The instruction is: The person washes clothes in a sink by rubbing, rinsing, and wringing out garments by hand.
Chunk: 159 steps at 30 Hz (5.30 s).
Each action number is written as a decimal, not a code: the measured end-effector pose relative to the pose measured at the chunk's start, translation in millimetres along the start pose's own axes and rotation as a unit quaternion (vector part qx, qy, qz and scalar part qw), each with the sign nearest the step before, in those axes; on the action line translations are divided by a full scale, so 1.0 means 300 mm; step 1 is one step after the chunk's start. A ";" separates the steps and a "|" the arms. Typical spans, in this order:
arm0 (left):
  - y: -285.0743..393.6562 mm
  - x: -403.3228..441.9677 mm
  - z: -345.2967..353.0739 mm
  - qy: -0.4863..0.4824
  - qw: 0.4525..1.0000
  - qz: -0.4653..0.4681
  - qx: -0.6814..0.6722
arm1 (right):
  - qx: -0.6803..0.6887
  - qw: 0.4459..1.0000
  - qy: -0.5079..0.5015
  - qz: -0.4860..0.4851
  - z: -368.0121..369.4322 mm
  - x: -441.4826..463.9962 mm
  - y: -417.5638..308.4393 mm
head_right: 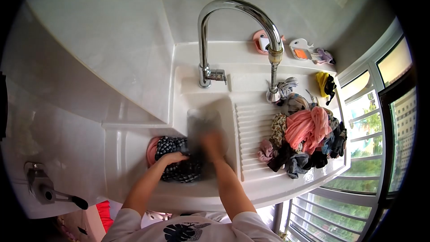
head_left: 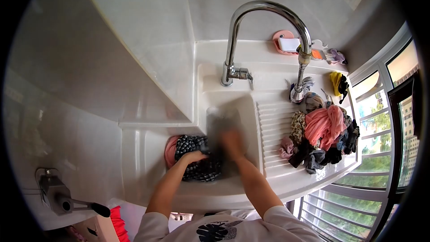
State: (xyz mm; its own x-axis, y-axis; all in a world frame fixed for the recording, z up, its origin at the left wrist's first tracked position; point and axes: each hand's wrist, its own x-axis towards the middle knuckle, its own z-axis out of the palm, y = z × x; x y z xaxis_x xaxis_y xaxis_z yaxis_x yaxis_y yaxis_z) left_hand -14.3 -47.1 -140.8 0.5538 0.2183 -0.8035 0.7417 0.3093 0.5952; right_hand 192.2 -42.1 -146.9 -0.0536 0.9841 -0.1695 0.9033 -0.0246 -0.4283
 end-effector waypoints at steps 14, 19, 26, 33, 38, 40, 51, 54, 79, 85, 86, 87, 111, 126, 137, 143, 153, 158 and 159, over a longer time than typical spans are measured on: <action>0.053 0.122 0.067 0.265 0.806 0.039 -0.528 | 0.162 0.977 0.136 -0.004 0.063 -0.120 -0.146; 0.086 0.136 0.088 0.180 0.671 0.149 -0.704 | 0.218 0.972 -0.021 -0.086 -0.141 -0.225 -0.334; -0.014 0.225 0.086 0.182 0.758 0.156 -0.606 | 0.187 0.941 0.234 -0.156 0.027 -0.045 -0.137; -0.049 0.283 0.086 0.449 0.860 0.236 0.061 | -0.050 0.969 0.212 -0.119 -0.053 -0.056 -0.063; -0.123 0.326 0.156 0.403 0.896 0.152 0.105 | -0.016 0.995 0.009 -0.102 0.024 -0.068 0.005; -0.103 0.279 0.139 0.380 0.911 0.151 0.052 | -0.005 0.993 0.068 -0.096 0.114 -0.092 0.028; 0.050 0.174 0.089 0.264 0.706 -0.036 -0.657 | 0.199 0.968 0.035 0.147 0.168 -0.081 -0.119; 0.052 0.176 0.103 0.239 0.724 0.046 -0.645 | 0.300 0.950 0.081 0.010 -0.081 -0.201 -0.290; 0.188 -0.145 0.175 0.441 0.861 0.081 0.239 | 0.066 0.981 0.172 -0.058 0.059 -0.030 -0.103; -0.069 -0.016 0.100 0.353 0.908 0.145 0.173 | 0.210 0.974 -0.089 -0.001 0.201 0.047 0.028; -0.083 -0.015 0.079 0.376 0.908 0.172 0.070 | 0.279 0.952 -0.093 0.087 0.215 0.063 0.052; -0.038 -0.074 0.065 0.399 0.899 0.178 0.034 | 0.315 0.946 -0.022 0.075 0.185 0.076 0.059; 0.385 -0.395 0.041 0.141 0.934 0.328 -0.025 | 0.784 0.602 -0.062 -0.138 -1.287 -0.370 -0.606; 0.071 -0.170 0.046 0.265 0.880 0.320 -0.230 | 0.157 0.982 0.043 0.092 -0.285 -0.030 -0.009; -0.042 0.021 0.089 0.429 0.878 0.085 0.193 | -0.108 0.989 -0.053 -0.082 0.061 -0.116 -0.044; -0.018 0.088 0.057 0.561 0.816 -0.115 0.078 | -0.089 0.994 0.060 0.002 0.094 -0.088 -0.076; -0.032 0.081 0.026 0.364 0.779 0.186 -0.476 | -0.015 0.998 0.024 0.059 0.116 -0.077 -0.061; 0.115 0.074 0.053 0.332 0.716 0.118 -0.603 | 0.208 0.973 -0.014 0.097 -0.057 -0.138 -0.240; 0.116 0.068 0.053 0.283 0.733 0.132 -0.605 | 0.219 0.974 -0.013 0.049 -0.117 -0.185 -0.290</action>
State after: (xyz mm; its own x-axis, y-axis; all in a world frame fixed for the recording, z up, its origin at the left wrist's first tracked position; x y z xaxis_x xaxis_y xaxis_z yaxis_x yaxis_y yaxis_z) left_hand 28.7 -46.6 -136.3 0.1181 0.6609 -0.7411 -0.4297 0.7069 0.5619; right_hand 131.7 -88.4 -69.0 0.0075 0.9683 -0.2495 0.6369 -0.1970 -0.7454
